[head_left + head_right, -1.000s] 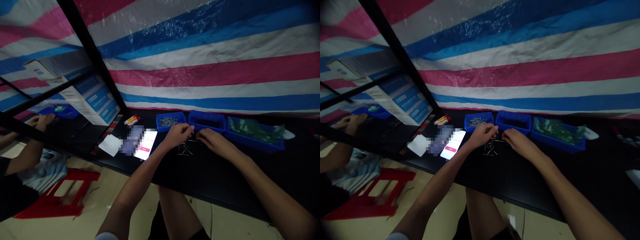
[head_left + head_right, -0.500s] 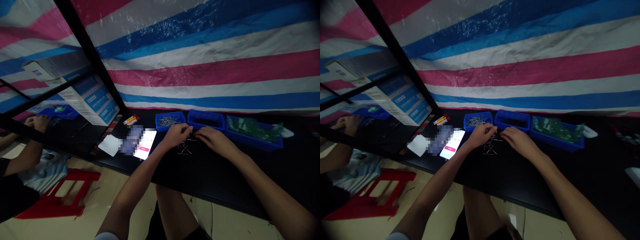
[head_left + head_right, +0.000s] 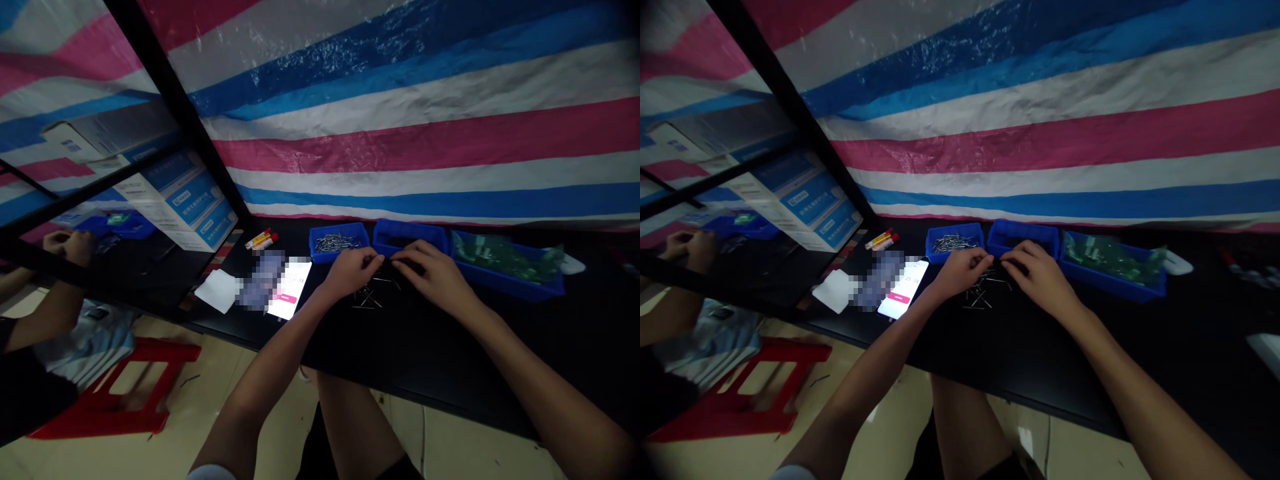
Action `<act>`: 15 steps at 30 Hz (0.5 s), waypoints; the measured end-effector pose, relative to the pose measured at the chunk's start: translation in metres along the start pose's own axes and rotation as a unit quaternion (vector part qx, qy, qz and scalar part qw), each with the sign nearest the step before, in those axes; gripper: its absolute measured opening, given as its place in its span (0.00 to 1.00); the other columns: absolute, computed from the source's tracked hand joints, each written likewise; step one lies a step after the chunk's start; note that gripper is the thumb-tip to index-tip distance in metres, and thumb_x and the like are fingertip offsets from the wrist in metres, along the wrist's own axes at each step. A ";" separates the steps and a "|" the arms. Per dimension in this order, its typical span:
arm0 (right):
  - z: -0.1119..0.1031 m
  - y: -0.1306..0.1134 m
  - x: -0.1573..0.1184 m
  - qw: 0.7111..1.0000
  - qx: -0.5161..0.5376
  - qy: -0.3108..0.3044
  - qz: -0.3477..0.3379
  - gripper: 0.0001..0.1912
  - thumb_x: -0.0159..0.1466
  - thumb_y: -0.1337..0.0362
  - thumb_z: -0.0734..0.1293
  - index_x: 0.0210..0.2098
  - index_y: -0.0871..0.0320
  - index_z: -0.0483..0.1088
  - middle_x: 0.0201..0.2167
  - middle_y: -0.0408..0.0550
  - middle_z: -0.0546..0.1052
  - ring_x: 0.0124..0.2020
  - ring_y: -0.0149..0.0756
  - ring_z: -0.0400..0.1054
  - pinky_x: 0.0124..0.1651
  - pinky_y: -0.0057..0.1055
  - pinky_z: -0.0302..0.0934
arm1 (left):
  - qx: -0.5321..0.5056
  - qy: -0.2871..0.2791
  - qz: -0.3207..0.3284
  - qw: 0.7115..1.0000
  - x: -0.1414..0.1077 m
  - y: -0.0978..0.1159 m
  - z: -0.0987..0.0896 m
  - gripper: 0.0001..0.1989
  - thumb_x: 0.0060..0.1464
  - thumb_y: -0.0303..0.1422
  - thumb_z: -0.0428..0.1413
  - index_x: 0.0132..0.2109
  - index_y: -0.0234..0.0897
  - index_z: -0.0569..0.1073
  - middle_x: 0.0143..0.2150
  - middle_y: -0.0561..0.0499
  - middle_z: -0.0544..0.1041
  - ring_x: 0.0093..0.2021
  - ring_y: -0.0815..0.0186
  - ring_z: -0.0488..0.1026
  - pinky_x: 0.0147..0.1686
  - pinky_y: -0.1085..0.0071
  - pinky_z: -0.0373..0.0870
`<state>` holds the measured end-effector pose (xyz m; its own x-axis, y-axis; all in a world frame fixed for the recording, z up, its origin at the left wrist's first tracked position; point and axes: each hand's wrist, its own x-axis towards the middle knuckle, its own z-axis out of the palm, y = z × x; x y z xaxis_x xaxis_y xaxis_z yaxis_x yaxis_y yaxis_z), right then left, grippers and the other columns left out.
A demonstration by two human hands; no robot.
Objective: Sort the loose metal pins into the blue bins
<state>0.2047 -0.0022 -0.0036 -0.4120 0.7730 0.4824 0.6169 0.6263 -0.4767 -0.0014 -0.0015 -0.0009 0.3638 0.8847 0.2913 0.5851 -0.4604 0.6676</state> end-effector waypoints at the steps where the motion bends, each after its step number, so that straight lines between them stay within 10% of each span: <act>1: -0.001 -0.001 0.000 1.000 0.016 0.009 0.024 0.11 0.67 0.57 0.62 0.42 0.54 0.74 0.39 0.51 0.76 0.40 0.44 0.72 0.41 0.40 0.67 | -0.004 0.002 0.001 1.000 0.000 0.000 0.000 0.17 0.64 0.40 0.49 0.36 0.35 0.76 0.29 0.52 0.77 0.29 0.69 0.70 0.31 0.73 0.60; 9: 0.003 -0.002 -0.003 0.967 0.226 0.001 0.120 0.13 0.62 0.53 0.69 0.42 0.53 0.74 0.38 0.49 0.80 0.39 0.43 0.77 0.42 0.39 0.71 | -0.076 -0.012 -0.005 0.997 0.000 0.001 0.001 0.17 0.63 0.44 0.51 0.43 0.35 0.77 0.39 0.48 0.80 0.35 0.67 0.74 0.36 0.73 0.67; 15: -0.001 -0.007 0.000 0.987 0.148 0.028 0.055 0.11 0.64 0.55 0.66 0.40 0.53 0.76 0.40 0.50 0.79 0.41 0.43 0.75 0.44 0.40 0.69 | -0.119 -0.023 -0.017 0.993 0.000 0.000 0.001 0.17 0.62 0.43 0.51 0.40 0.34 0.77 0.31 0.51 0.78 0.27 0.71 0.71 0.30 0.75 0.65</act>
<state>0.2007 -0.0067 0.0003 -0.3103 0.8367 0.4513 0.4299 0.5469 -0.7184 -0.0007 -0.0014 -0.0011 0.3824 0.8928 0.2380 0.4126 -0.3955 0.8206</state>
